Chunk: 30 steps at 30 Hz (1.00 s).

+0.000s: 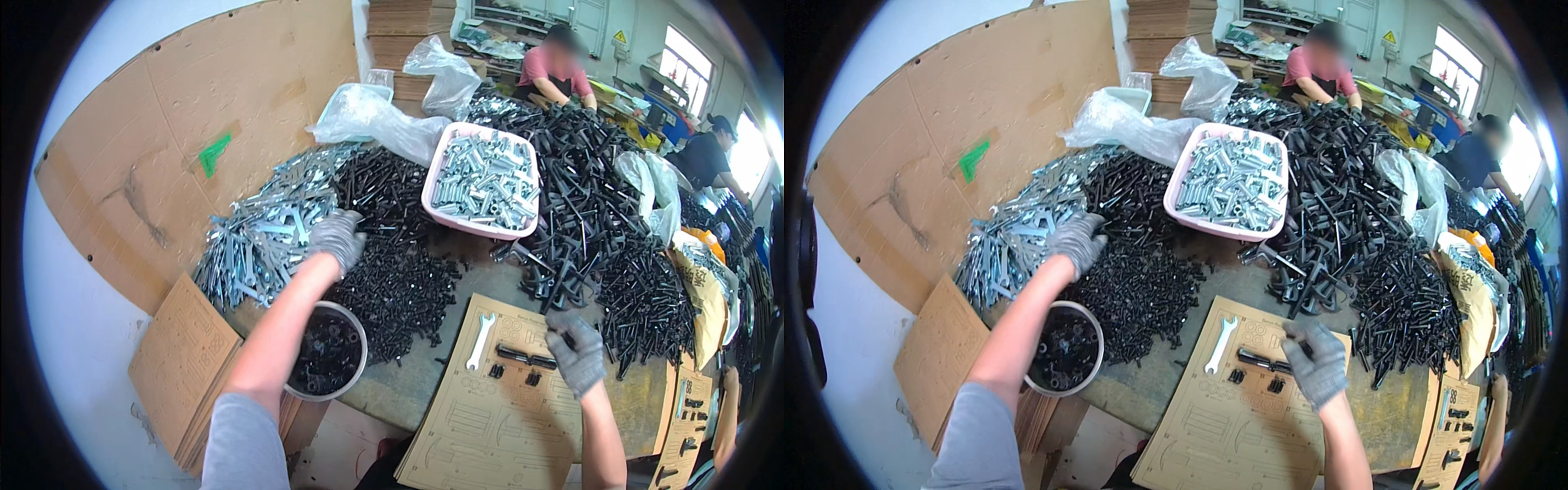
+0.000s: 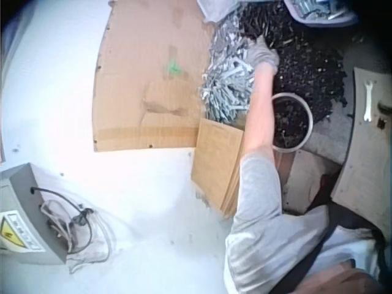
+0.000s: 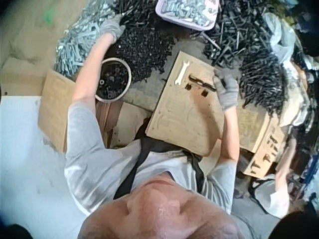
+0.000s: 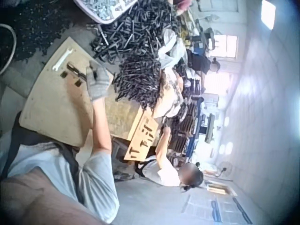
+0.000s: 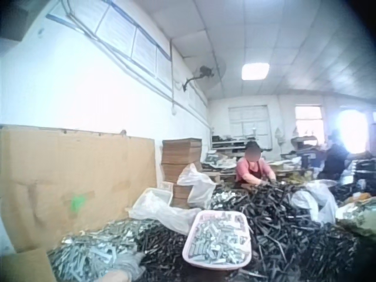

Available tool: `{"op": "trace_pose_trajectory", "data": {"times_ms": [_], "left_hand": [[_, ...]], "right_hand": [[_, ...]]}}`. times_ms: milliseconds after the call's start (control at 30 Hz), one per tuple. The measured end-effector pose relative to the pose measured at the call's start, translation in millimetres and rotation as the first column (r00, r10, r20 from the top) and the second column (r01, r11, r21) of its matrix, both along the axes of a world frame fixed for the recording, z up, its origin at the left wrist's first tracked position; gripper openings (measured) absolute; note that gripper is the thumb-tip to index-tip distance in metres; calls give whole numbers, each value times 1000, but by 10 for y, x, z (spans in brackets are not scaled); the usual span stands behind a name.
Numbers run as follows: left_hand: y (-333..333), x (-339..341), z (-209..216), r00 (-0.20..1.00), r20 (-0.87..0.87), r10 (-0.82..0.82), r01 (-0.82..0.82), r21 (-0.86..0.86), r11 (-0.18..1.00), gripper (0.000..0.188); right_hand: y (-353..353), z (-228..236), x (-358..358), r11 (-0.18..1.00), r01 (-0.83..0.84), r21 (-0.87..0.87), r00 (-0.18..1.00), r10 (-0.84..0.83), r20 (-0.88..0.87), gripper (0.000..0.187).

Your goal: The person repeatedly assembles small hardware sets on a cardboard template, picking bolts, nuts, washers, and wrenches from piles and placing them into designated slots. The person then moves the completed template aside and repeats the process with a fresh template.

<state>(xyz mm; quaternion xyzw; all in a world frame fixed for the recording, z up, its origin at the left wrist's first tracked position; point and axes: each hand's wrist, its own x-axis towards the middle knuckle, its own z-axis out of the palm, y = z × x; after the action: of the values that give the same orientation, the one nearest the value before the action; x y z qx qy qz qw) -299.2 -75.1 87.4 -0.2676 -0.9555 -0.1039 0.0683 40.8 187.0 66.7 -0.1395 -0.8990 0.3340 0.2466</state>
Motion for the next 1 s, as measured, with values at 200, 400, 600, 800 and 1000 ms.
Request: {"op": "trace_pose_trajectory", "data": {"times_ms": [200, 400, 600, 800, 1000], "left_hand": [[317, -917, -228, 996, 30, -81, 83, -69, 994, 70], [910, -825, -405, 991, -59, 123, -130, -142, 981, 56], [414, -1283, -693, 988, 100, 121, -154, 458, 876, 32], [28, -657, -185, 630, 592, -502, -593, 785, 180, 22], [186, 1333, -274, 70, 665, -744, -341, 716, 609, 34]], "right_hand": [[28, -241, 737, 965, 118, -233, 991, -98, 94, 15], [-149, -393, 1211, 816, 261, -516, 965, -241, 106, 14], [-194, -353, 1381, 834, 251, -492, 965, -258, 55, 13], [-277, -112, 1246, 923, 117, -367, 993, -116, 25, 17], [-657, 7, 781, 945, -24, -327, 1000, 21, -11, 43]]}}
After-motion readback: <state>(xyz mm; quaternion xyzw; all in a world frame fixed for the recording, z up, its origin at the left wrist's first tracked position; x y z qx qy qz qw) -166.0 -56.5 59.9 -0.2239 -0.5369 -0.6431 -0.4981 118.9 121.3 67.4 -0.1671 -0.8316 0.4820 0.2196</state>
